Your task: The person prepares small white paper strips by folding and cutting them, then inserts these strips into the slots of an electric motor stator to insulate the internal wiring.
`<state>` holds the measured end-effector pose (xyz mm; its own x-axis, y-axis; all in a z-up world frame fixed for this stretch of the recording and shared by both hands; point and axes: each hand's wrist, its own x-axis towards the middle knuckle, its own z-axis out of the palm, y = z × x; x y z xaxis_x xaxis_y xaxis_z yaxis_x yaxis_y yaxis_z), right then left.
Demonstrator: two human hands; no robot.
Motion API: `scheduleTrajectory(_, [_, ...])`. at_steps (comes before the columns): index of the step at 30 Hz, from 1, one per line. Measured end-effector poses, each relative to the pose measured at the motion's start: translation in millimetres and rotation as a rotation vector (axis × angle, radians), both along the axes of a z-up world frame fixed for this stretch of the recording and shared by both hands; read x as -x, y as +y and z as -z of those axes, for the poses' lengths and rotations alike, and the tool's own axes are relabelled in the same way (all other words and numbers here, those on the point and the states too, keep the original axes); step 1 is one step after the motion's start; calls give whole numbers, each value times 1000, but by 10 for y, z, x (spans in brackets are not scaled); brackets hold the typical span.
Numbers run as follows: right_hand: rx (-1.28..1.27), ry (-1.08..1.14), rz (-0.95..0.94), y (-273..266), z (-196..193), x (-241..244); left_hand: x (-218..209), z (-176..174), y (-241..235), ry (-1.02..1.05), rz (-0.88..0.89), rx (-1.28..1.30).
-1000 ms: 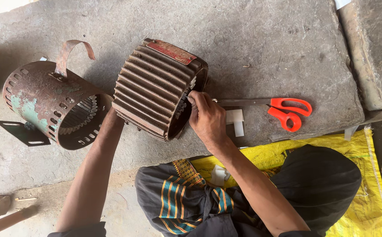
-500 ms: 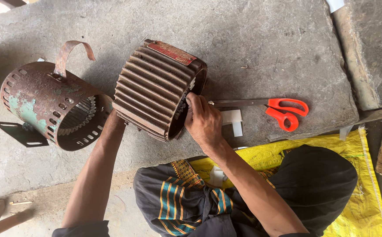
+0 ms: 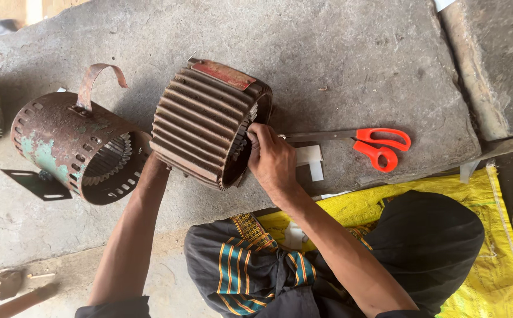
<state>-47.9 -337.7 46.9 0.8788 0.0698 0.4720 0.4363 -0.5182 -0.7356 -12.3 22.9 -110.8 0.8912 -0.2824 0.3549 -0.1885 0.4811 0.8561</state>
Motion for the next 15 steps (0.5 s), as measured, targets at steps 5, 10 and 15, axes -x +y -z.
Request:
scheduleTrajectory(5, [-49, 33, -7, 2, 11, 57, -3, -208, -163, 74, 11, 30])
scheduleTrajectory(10, [-76, 27, -10, -64, -90, 89, 7, -258, -258, 24, -21, -7])
scheduleTrajectory(15, [-8, 29, -16, -57, -103, -4, -30, -124, -74, 29, -3, -11])
